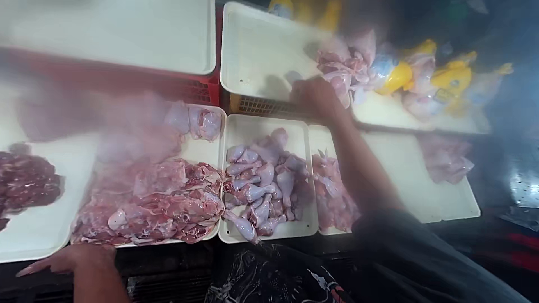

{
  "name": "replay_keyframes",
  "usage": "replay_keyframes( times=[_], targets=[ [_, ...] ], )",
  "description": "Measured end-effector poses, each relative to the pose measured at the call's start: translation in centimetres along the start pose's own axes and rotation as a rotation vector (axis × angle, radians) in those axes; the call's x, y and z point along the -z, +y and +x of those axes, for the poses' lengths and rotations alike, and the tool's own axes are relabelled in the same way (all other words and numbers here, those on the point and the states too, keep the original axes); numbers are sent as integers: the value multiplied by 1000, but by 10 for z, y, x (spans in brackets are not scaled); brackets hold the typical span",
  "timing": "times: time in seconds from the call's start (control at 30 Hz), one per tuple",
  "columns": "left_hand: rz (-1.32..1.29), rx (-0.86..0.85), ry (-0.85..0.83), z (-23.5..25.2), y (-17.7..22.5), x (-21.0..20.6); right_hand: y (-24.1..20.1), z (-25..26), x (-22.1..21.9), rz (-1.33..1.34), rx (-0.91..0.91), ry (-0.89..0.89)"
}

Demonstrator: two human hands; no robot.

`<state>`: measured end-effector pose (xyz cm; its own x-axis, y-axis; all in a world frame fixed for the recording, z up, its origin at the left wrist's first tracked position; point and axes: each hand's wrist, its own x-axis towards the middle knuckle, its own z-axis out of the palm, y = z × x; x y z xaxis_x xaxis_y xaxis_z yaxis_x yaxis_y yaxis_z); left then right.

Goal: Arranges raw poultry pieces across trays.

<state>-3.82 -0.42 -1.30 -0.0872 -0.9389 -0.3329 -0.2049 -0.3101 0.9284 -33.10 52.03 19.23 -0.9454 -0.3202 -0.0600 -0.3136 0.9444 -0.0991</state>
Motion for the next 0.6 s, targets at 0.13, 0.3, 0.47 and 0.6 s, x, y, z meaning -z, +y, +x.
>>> replay_keyframes(
  times=[0.13,0.3,0.47,0.6],
  targets=[
    [42,32,20,-11,13,-6,-46,-134,-51,105,147,47],
    [-37,21,-39,5,-2,-2,-40,-207,-111,316,3,-266],
    [7,20,-68,3,-1,6,-6,-119,-97,336,117,2],
    [66,2,-141,13,-8,16,29,-30,-161,382,121,-190]
  ],
)
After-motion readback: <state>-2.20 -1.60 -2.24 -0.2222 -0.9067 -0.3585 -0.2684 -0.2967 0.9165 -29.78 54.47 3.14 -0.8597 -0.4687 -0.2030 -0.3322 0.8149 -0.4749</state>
